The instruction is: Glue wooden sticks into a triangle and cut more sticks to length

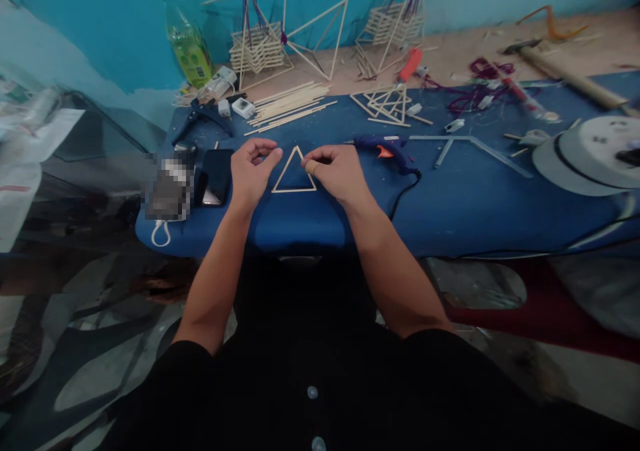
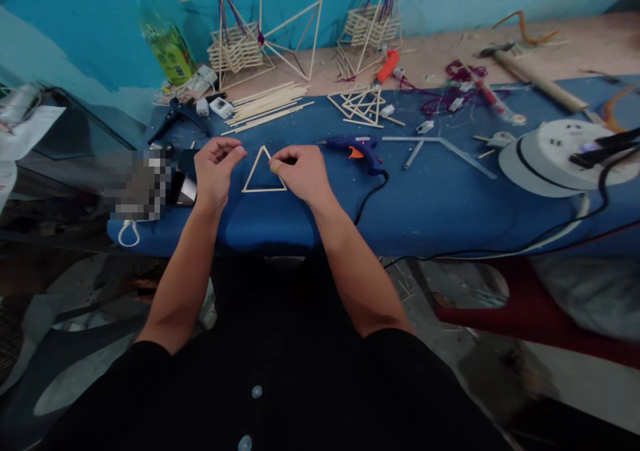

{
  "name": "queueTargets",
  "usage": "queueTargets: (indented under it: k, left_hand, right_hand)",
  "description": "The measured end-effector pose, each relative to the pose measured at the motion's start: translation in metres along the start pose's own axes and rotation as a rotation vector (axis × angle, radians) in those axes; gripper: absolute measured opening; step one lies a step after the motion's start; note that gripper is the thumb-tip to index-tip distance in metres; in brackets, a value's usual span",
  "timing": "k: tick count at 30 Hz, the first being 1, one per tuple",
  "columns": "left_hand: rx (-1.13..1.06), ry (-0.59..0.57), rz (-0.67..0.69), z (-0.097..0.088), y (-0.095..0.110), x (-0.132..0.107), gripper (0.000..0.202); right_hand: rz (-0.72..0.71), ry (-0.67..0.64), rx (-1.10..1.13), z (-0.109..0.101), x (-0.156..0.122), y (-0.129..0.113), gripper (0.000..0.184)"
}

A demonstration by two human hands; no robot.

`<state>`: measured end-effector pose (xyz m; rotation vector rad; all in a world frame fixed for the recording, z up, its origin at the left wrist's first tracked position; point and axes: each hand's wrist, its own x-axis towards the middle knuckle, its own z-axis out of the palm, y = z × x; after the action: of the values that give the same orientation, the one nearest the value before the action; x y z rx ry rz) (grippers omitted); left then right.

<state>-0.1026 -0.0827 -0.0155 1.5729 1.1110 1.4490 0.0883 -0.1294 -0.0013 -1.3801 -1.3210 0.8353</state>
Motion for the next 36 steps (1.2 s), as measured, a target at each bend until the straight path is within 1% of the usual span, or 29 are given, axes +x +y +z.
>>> queueTargets:
  k: [3, 6, 8, 11, 16, 22, 26, 29, 32, 34, 36]
  left_hand:
    - [-0.067, 0.088, 0.019, -0.001, -0.001, 0.004, 0.011]
    - [-0.089, 0.154, -0.041, -0.002, 0.001, 0.006, 0.011]
    - [-0.090, 0.177, -0.092, -0.003, 0.004, 0.006, 0.011]
    - [-0.081, 0.186, -0.131, -0.004, 0.007, 0.005, 0.011]
    - [-0.045, 0.142, -0.128, -0.006, 0.008, 0.004, 0.018]
    - [-0.126, 0.135, -0.158, -0.007, 0.008, 0.006, 0.009]
    - [-0.198, 0.050, -0.201, -0.007, 0.005, 0.003, 0.015]
    - [-0.278, -0.003, -0.266, 0.000, 0.002, -0.006, 0.019]
    - [-0.279, -0.034, -0.322, 0.010, 0.005, -0.019, 0.023]
    - [-0.267, -0.077, -0.328, 0.018, 0.009, -0.025, 0.023]
    - [-0.285, -0.122, -0.301, 0.024, 0.014, -0.029, 0.024]
  right_hand:
    - [-0.008, 0.026, 0.027, 0.000, 0.001, 0.003, 0.011]
    - [-0.026, 0.066, 0.084, 0.001, 0.003, 0.007, 0.012]
    - [-0.032, 0.093, 0.108, 0.002, 0.004, 0.009, 0.012]
    - [-0.027, 0.127, 0.144, 0.003, 0.005, 0.008, 0.013]
    - [0.039, 0.179, 0.202, 0.001, 0.005, 0.000, 0.011]
    - [0.130, 0.208, 0.302, -0.002, 0.009, 0.000, 0.010]
    - [0.149, 0.232, 0.401, -0.003, 0.012, 0.005, 0.013]
    - [0.136, 0.231, 0.422, -0.004, 0.014, 0.008, 0.019]
    - [0.136, 0.208, 0.387, -0.005, 0.015, 0.010, 0.028]
    - [0.138, 0.188, 0.382, -0.006, 0.015, 0.011, 0.032]
    - [0.143, 0.173, 0.406, -0.006, 0.015, 0.012, 0.034]
